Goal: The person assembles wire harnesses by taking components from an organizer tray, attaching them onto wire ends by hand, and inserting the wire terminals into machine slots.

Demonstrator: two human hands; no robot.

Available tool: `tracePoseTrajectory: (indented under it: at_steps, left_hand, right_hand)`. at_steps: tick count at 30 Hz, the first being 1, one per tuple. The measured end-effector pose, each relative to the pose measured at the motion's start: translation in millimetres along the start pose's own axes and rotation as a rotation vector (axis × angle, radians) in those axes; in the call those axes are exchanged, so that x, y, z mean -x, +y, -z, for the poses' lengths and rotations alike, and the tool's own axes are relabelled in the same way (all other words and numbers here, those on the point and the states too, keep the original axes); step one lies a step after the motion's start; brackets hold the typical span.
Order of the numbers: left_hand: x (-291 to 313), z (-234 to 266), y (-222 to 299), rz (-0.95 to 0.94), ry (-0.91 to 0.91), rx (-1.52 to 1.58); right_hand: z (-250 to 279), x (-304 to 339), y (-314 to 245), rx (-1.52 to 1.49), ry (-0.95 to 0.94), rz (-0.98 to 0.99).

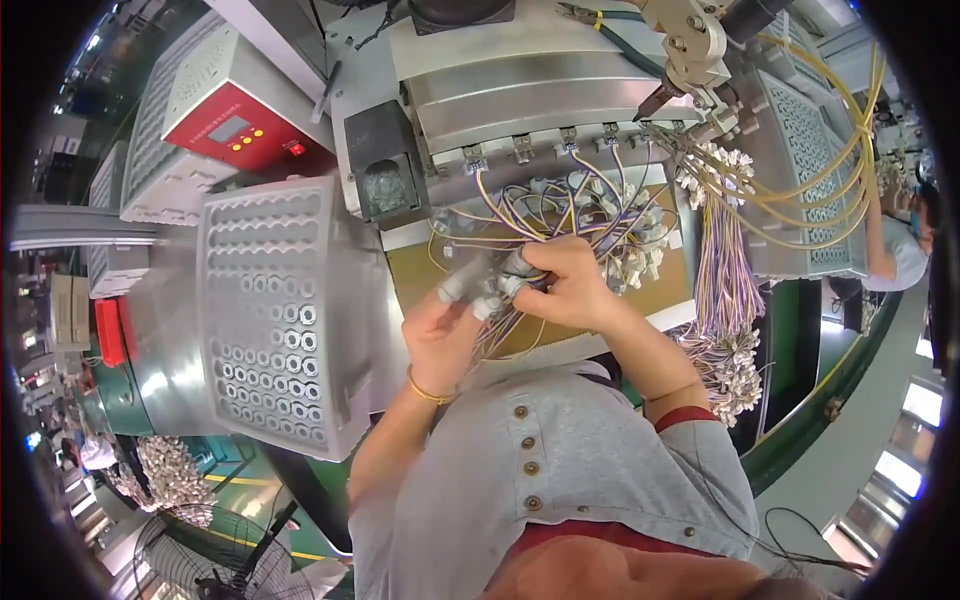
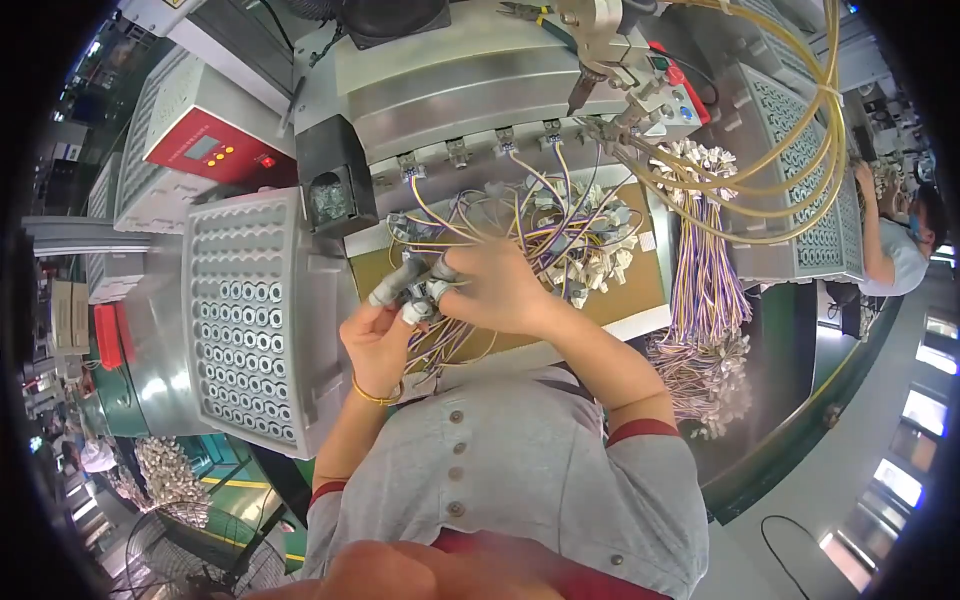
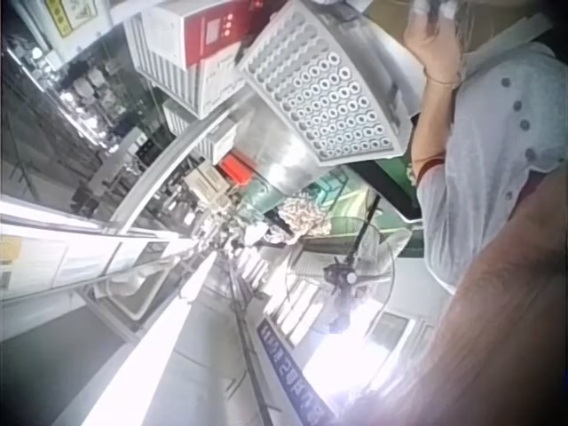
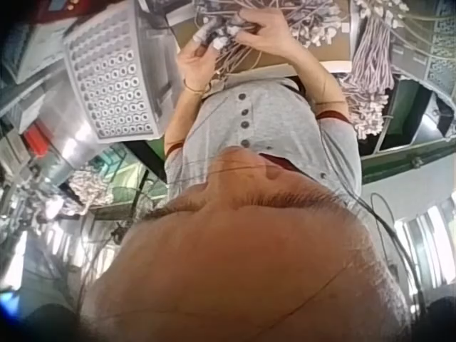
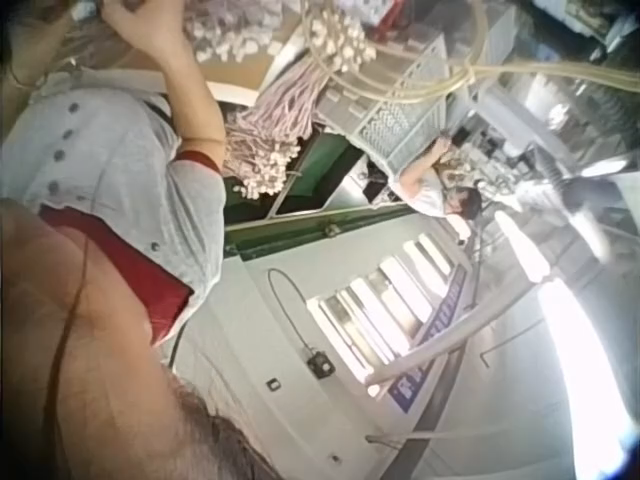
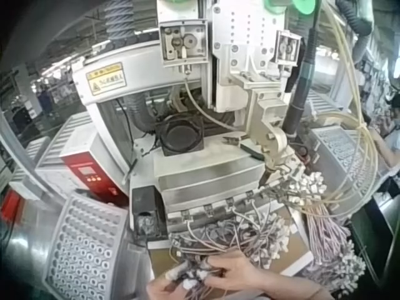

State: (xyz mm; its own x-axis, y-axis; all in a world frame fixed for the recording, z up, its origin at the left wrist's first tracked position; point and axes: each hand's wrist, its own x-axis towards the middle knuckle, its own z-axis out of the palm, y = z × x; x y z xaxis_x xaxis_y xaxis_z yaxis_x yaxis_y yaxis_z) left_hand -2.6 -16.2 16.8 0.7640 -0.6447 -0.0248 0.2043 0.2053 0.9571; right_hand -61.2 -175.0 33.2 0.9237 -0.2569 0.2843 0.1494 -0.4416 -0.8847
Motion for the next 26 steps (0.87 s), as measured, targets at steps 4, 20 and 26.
tracePoseTrajectory:
  at_steps: [4,20,26]
  left_hand:
    - [-1.8,0.6,-1.3,-0.259,-0.017,-0.285]
    - [-1.1,-2.5,2.0,-0.093,0.006,-0.186]
    - [-0.4,-3.5,-2.4,-0.166,-0.030,-0.201]
  right_hand:
    - [1.9,-2.2,-1.1,0.015,0.007,0.095]
    - [3.7,0.8,3.1,0.052,-0.012,0.099]
    - [8.3,2.8,2.2,0.026,-0.090,0.012]
